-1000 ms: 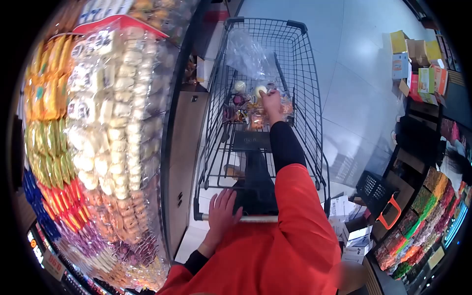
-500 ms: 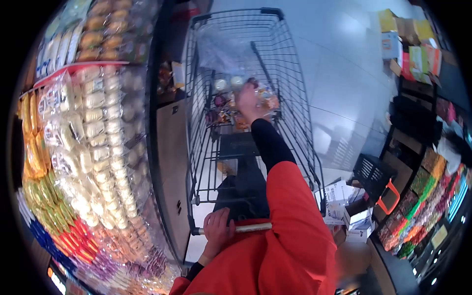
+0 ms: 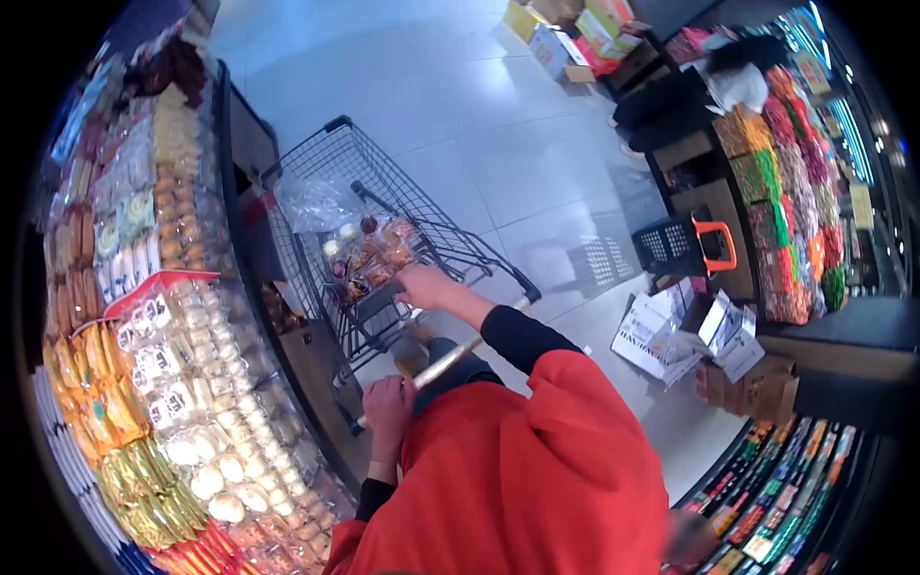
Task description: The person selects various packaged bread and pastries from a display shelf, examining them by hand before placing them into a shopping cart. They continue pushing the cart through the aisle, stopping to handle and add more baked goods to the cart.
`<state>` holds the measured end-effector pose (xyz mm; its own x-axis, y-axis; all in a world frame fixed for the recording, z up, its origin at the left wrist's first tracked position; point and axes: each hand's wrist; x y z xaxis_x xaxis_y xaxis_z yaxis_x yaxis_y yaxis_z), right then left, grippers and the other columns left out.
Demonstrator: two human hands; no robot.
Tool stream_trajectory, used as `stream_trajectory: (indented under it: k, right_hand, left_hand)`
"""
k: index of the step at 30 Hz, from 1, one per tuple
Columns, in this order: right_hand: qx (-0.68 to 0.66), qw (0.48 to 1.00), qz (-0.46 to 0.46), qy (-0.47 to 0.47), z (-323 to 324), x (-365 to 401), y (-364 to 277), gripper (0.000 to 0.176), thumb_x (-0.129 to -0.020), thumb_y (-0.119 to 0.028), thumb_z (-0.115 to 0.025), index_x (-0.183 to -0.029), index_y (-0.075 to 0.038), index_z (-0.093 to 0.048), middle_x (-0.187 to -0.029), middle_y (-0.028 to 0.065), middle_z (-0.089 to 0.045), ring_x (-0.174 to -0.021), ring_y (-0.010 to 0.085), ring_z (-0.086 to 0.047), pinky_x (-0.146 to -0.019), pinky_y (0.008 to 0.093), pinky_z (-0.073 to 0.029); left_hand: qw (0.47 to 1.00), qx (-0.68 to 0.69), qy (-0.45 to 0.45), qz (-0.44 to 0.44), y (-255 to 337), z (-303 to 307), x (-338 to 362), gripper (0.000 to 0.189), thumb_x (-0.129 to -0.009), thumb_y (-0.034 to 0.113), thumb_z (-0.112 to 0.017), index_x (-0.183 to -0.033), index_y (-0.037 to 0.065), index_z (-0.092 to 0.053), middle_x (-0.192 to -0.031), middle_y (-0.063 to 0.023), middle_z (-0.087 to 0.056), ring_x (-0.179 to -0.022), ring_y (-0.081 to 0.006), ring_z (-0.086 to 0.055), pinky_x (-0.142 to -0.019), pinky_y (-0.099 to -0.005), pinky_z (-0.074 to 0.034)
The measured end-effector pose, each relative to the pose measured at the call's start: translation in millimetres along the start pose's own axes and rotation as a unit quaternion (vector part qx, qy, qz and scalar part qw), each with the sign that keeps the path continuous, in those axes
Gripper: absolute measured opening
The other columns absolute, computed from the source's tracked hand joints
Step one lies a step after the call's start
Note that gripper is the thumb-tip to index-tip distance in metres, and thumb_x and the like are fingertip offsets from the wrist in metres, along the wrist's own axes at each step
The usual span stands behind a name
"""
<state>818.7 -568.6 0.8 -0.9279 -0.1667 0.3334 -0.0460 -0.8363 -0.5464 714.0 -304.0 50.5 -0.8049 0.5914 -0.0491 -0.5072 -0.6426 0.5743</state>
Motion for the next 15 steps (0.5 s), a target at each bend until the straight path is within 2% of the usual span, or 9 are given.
stream_trajectory:
  k: [3,4,5,7,8,9,12,15]
  right_hand:
    - [0.019,0.994,-0.067,0.087,-1.5,59.1,-17.3,0.045,-0.09,-0.04,-0.069,-0.119,-0.006,-0.066,-0.112,0.0143,-0.067,-0.113,0.0355,-0.061,-0.1,0.0504,-0.046]
    - [0.078,0.986,-0.048,0.136,-13.8,72.1,-16.6,0.045,-0.092,-0.041,-0.068,-0.121,-0.007,-0.066,-0.119,0.0132,-0.065,-0.12,0.0333,-0.058,-0.106,0.0506,-0.04]
    - [0.072,0.986,-0.052,0.142,-21.3,79.5,-22.8,0.045,-0.092,-0.041,-0.068,-0.121,-0.007,-0.066,-0.119,0.0132,-0.065,-0.12,0.0333,-0.058,-0.106,0.0506,-0.04]
    - [0.053,0.944,-0.031,0.324,-27.1,86.7,-29.6,0.044,-0.093,-0.041,-0.066,-0.121,-0.007,-0.066,-0.126,0.012,-0.062,-0.125,0.0316,-0.054,-0.109,0.0474,-0.038]
    - [0.022,0.933,-0.044,0.357,-28.1,79.3,-29.1,0.041,-0.093,-0.038,-0.066,-0.119,-0.006,-0.067,-0.13,0.0112,-0.06,-0.126,0.0306,-0.054,-0.108,0.0462,-0.04]
    - [0.023,0.929,-0.053,0.367,-25.0,75.7,-27.6,0.041,-0.093,-0.038,-0.066,-0.119,-0.006,-0.067,-0.13,0.0112,-0.06,-0.126,0.0306,-0.054,-0.108,0.0462,-0.04]
    - [-0.009,0.951,-0.06,0.302,-21.1,68.4,-28.2,0.035,-0.093,-0.033,-0.066,-0.114,-0.005,-0.067,-0.123,0.0108,-0.063,-0.123,0.0301,-0.055,-0.103,0.0447,-0.044]
    - [-0.024,0.95,-0.067,0.305,-19.4,57.7,-23.6,0.031,-0.093,-0.032,-0.065,-0.11,-0.006,-0.067,-0.118,0.0106,-0.064,-0.118,0.0307,-0.057,-0.099,0.0435,-0.046]
  left_hand:
    - [0.998,-0.032,-0.033,-0.032,-11.5,4.1,-6.2,0.023,-0.096,0.027,-0.062,-0.082,0.008,-0.063,-0.078,-0.0095,-0.065,-0.074,-0.0304,-0.063,-0.075,-0.0423,-0.047]
    - [0.998,-0.044,-0.03,-0.047,-18.8,1.9,-8.5,0.024,-0.096,0.027,-0.062,-0.08,0.008,-0.063,-0.077,-0.0093,-0.065,-0.073,-0.0305,-0.063,-0.074,-0.0426,-0.047]
    - [0.996,-0.055,-0.025,-0.06,-25.2,1.6,-9.9,0.026,-0.096,0.027,-0.061,-0.079,0.008,-0.062,-0.076,-0.0092,-0.064,-0.073,-0.0307,-0.063,-0.073,-0.0428,-0.047]
    - [0.995,-0.067,-0.027,-0.069,-31.9,2.5,-20.7,0.027,-0.097,0.028,-0.06,-0.079,0.009,-0.062,-0.076,-0.0095,-0.064,-0.073,-0.031,-0.064,-0.072,-0.0431,-0.047]
    - [0.995,-0.076,-0.03,-0.064,-34.0,4.0,-18.1,0.028,-0.098,0.029,-0.059,-0.078,0.009,-0.062,-0.075,-0.0098,-0.064,-0.073,-0.0313,-0.064,-0.072,-0.0433,-0.047]
    - [0.993,-0.076,-0.033,-0.078,-34.7,5.1,-20.4,0.028,-0.098,0.029,-0.059,-0.078,0.009,-0.062,-0.075,-0.0098,-0.064,-0.073,-0.0313,-0.064,-0.072,-0.0433,-0.047]
    - [0.994,-0.087,-0.038,-0.059,-39.9,9.5,-29.4,0.031,-0.1,0.031,-0.055,-0.08,0.009,-0.064,-0.074,-0.0117,-0.064,-0.073,-0.0324,-0.065,-0.072,-0.0449,-0.047]
    - [0.989,-0.128,-0.047,-0.054,-40.2,13.4,-40.0,0.03,-0.1,0.03,-0.055,-0.083,0.009,-0.066,-0.076,-0.0116,-0.066,-0.075,-0.0326,-0.066,-0.073,-0.0452,-0.047]
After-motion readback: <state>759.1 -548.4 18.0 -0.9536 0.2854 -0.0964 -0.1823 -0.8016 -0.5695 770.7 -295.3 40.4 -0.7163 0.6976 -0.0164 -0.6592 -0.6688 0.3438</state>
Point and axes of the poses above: each hand's wrist, its own x-axis away from the middle knuckle, its own z-axis out of the back of the hand, y = z × x
